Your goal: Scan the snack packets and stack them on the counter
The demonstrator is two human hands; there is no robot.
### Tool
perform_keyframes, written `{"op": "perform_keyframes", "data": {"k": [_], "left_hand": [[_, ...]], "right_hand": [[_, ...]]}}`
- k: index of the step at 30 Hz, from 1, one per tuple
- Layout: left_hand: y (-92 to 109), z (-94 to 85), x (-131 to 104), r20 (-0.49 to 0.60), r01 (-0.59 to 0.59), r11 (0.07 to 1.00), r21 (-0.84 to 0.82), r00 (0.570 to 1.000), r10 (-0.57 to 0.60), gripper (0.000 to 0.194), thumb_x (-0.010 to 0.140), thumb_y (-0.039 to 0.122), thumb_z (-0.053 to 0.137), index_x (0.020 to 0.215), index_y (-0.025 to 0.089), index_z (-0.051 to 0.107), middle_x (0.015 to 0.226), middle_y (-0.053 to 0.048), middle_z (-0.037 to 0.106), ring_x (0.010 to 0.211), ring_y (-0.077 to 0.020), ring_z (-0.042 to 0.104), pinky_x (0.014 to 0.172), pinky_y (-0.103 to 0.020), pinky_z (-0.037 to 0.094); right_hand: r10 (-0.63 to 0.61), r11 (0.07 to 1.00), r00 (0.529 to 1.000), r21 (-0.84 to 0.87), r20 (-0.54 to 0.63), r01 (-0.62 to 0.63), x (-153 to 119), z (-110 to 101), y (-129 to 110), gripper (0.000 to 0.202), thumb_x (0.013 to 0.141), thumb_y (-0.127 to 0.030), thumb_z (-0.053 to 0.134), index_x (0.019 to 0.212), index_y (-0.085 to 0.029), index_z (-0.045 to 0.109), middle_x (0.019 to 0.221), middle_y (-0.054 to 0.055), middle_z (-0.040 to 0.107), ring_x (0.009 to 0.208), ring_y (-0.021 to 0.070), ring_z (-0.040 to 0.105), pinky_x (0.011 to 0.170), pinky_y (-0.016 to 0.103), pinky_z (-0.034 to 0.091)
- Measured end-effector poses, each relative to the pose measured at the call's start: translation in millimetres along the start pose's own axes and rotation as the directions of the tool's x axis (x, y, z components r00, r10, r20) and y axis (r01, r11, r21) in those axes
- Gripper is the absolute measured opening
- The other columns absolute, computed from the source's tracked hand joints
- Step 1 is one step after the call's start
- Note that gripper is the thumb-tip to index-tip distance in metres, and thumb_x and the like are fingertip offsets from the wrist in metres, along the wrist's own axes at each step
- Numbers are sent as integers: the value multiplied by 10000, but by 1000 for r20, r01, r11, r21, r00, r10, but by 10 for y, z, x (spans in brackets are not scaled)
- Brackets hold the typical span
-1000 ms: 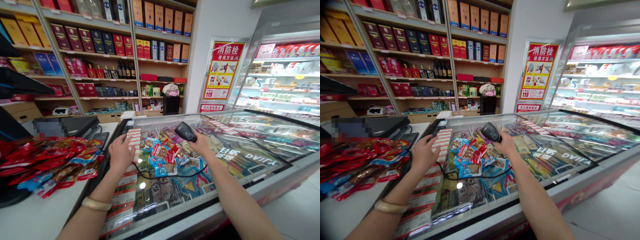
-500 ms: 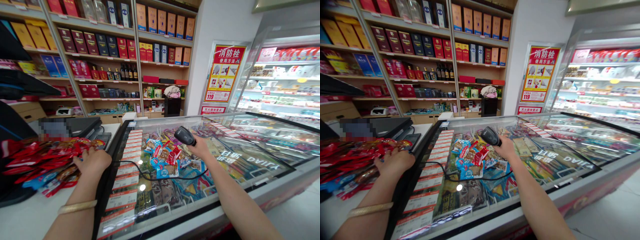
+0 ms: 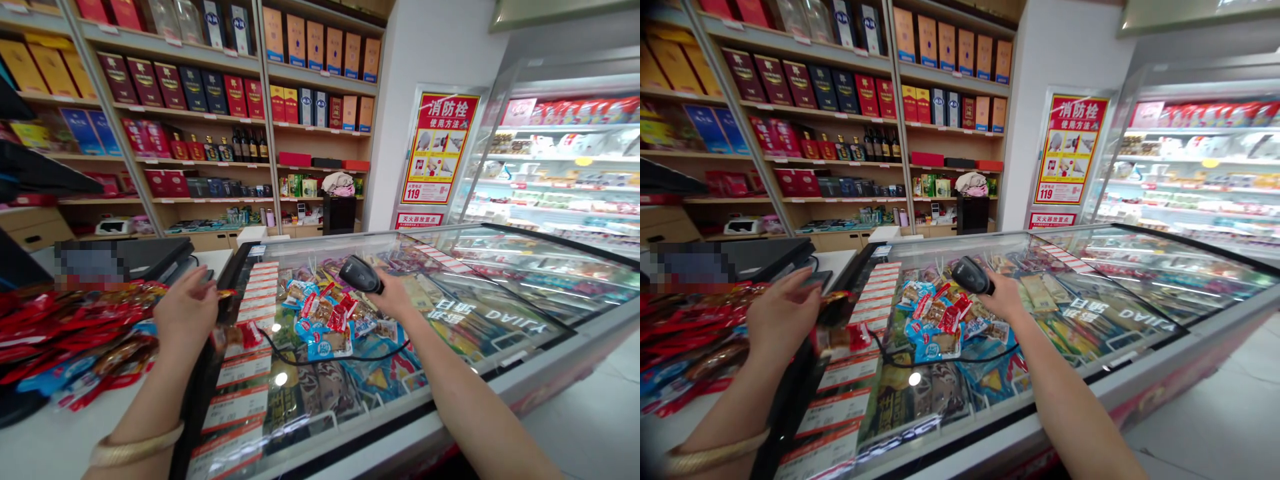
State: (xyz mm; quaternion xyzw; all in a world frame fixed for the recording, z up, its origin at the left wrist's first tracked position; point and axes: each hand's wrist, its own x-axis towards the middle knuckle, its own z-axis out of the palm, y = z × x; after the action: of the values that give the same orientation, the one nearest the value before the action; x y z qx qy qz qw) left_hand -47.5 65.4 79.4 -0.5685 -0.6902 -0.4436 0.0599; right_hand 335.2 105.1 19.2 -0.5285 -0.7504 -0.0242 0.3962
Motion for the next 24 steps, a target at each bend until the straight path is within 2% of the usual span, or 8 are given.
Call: {"op": "perform_keyframes", "data": {"k": [4,6,9,11,14,16,20,24], "left_hand": [[-135,220,6,308,54,999,3,950,-52,449,682,415,590,1036,160,693,1034,-132,728,884,-297,682,786,-373,513],[-178,288,-6,508,71,997,-25,860,-48,471,567,467,671,939,180,709,933,-116,741,842,-287,687,742,-339,516],[-142,242,-47,732,25,998,-65,681,31,406,439,471,731,755,219,698,799,-61,730,770,-259,679,686,-302,505],[-68,127,-96,796,-33,998,-62,601,69,367,433,452,735,720,229,686,753,-31,712,724,-240,665,642,-289,487],[29,-64,-214,848,-98,995,33,529,24,425,404,387,759,793,234,686,758,-12,703,679,-231,650,590,-282,456],[49,-148,-314,867,-136,981,141,496,-55,487,360,334,778,826,235,676,754,-11,705,689,-252,656,587,-292,448],[9,-203,-484,859,-160,952,260,490,-152,490,344,284,794,816,226,674,807,-45,728,822,-319,672,675,-338,477],[-5,-227,-554,917,-80,985,156,382,-114,389,444,250,735,833,241,709,792,-9,739,828,-305,681,715,-335,499]], "right_hand": [[-21,999,1000,24,-15,21,1,16,-14,269,704,-276,629,960,-199,665,855,53,705,774,225,652,721,303,481],[-31,999,999,35,-16,31,1,22,-21,256,708,-284,624,944,-195,671,833,50,703,750,220,653,699,294,477],[-39,999,999,27,-11,39,1,24,-33,203,708,-294,627,879,-194,670,785,45,698,722,216,650,668,282,469],[-43,999,999,19,-5,43,1,19,-42,172,710,-295,629,843,-194,669,765,45,697,700,213,647,652,278,463],[-40,999,999,15,12,40,0,6,-53,170,711,-287,636,846,-192,675,771,47,704,690,212,647,644,278,459],[-36,999,999,16,25,35,2,1,-59,172,714,-286,643,854,-192,676,780,47,709,711,216,652,651,278,460],[-39,999,998,36,53,37,9,0,-81,175,713,-264,641,868,-193,678,810,48,718,739,214,654,670,276,464],[-47,999,997,22,59,46,7,5,-128,221,699,-260,646,903,-184,688,826,68,724,749,229,661,664,281,459]]}}
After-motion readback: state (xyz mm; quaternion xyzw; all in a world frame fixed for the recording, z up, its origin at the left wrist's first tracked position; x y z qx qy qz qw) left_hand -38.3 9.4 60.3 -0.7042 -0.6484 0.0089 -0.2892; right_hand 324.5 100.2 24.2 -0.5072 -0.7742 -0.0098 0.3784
